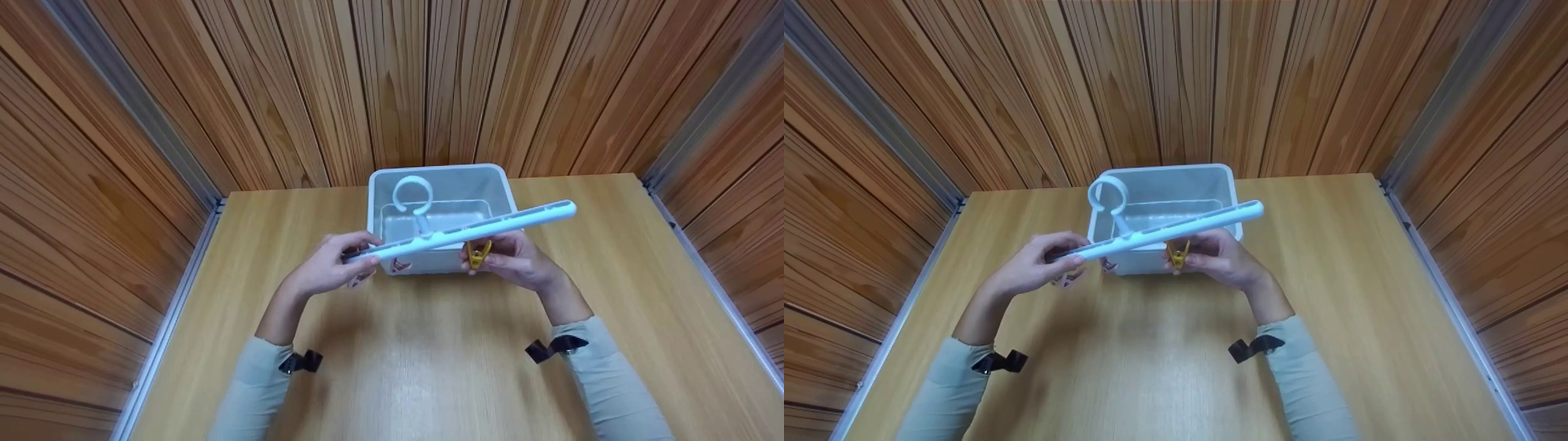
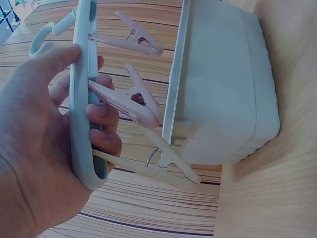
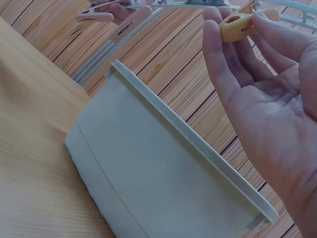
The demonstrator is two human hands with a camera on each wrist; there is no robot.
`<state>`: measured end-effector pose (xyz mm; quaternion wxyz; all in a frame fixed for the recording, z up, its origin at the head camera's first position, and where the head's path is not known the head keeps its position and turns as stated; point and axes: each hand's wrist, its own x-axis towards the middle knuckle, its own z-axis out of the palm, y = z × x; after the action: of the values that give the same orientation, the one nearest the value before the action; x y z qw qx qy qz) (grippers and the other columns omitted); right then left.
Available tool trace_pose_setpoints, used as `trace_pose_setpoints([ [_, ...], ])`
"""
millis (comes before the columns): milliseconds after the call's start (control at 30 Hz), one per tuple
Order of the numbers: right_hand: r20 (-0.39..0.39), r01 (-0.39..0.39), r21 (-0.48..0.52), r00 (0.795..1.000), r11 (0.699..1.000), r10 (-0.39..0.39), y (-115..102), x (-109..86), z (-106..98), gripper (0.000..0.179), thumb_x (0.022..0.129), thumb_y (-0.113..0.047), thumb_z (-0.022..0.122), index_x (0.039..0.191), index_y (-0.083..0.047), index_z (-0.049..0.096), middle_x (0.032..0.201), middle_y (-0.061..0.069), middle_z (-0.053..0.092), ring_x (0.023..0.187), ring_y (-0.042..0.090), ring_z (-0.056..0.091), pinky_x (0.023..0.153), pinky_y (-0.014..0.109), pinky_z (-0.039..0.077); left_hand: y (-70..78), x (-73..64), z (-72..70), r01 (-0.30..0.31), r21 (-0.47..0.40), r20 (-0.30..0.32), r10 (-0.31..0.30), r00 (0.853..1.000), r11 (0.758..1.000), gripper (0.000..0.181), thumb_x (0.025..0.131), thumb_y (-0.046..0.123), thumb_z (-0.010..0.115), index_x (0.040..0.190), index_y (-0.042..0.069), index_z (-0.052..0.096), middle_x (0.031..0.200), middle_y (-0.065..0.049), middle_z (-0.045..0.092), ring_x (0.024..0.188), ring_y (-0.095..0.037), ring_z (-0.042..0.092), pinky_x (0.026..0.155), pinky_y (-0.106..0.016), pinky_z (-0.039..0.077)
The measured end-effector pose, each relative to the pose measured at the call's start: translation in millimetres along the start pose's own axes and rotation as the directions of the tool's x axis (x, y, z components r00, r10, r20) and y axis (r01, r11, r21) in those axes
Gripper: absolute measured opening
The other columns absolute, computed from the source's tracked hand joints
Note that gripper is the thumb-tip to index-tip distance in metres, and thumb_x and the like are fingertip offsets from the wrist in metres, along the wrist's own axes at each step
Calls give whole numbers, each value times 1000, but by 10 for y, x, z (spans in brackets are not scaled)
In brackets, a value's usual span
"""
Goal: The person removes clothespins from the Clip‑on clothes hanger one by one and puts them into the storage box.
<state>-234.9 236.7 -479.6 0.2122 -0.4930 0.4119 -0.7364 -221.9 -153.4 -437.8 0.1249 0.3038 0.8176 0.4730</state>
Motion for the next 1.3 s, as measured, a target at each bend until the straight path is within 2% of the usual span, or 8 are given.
trace_pose_setpoints([
  [167,-5,0,-25,1000,1000,-1,3,-13,-13,47,113,10,48,159,5,54,141,12,75,127,20,78,108,31,65,20,2,-15,23,-6,-1,-23,1000,1000,26,112,25,69,132,10,76,97,-12,75,84,-17,66,72,-26,51],
  [300,-17,-2,-42,1000,999,2,-3,-19,-15,47,113,10,49,159,5,54,139,11,76,124,18,78,105,30,65,31,5,-7,32,30,-5,-32,999,999,26,113,25,68,130,8,76,100,-13,75,86,-17,66,78,-29,51],
  [600,-96,-51,-120,995,991,39,-29,-35,-9,44,113,7,51,155,1,61,134,9,77,118,16,80,98,28,65,7,-2,24,71,74,-34,-69,997,995,29,113,26,65,135,10,75,106,-12,74,91,-18,61,83,-33,47],
  [800,-56,-22,-97,998,995,17,-1,-16,7,43,114,5,54,157,4,59,137,12,80,121,17,80,97,27,67,-13,-10,38,76,58,-26,-75,997,995,28,114,27,64,133,10,75,105,-12,72,92,-19,59,82,-32,46],
  [1000,-40,-15,-112,999,994,10,9,-4,22,34,113,3,58,147,4,63,129,8,82,117,16,83,97,28,68,0,-23,21,67,54,-24,-66,998,996,28,114,28,66,134,11,76,105,-11,72,90,-18,58,80,-30,46],
  [1133,-106,-84,-201,992,976,63,-18,-20,61,30,110,4,63,139,-3,69,124,4,85,112,14,84,95,28,69,-9,-43,3,34,63,-32,-32,999,997,26,112,25,68,131,9,77,100,-12,74,86,-16,60,77,-27,46],
  [1233,-186,-159,-258,976,953,112,-52,-32,96,31,107,7,66,134,-6,72,120,2,86,108,13,85,93,29,69,-3,-63,-10,28,47,-34,-26,999,999,26,112,24,69,131,8,77,94,-13,75,81,-15,62,70,-24,47],
  [1300,-231,-198,-282,964,939,134,-69,-34,111,29,106,9,67,131,-3,72,119,1,87,106,13,86,92,29,70,4,-75,-13,37,35,-39,-36,999,999,26,112,24,68,132,8,77,91,-13,75,77,-15,63,66,-23,48],
])
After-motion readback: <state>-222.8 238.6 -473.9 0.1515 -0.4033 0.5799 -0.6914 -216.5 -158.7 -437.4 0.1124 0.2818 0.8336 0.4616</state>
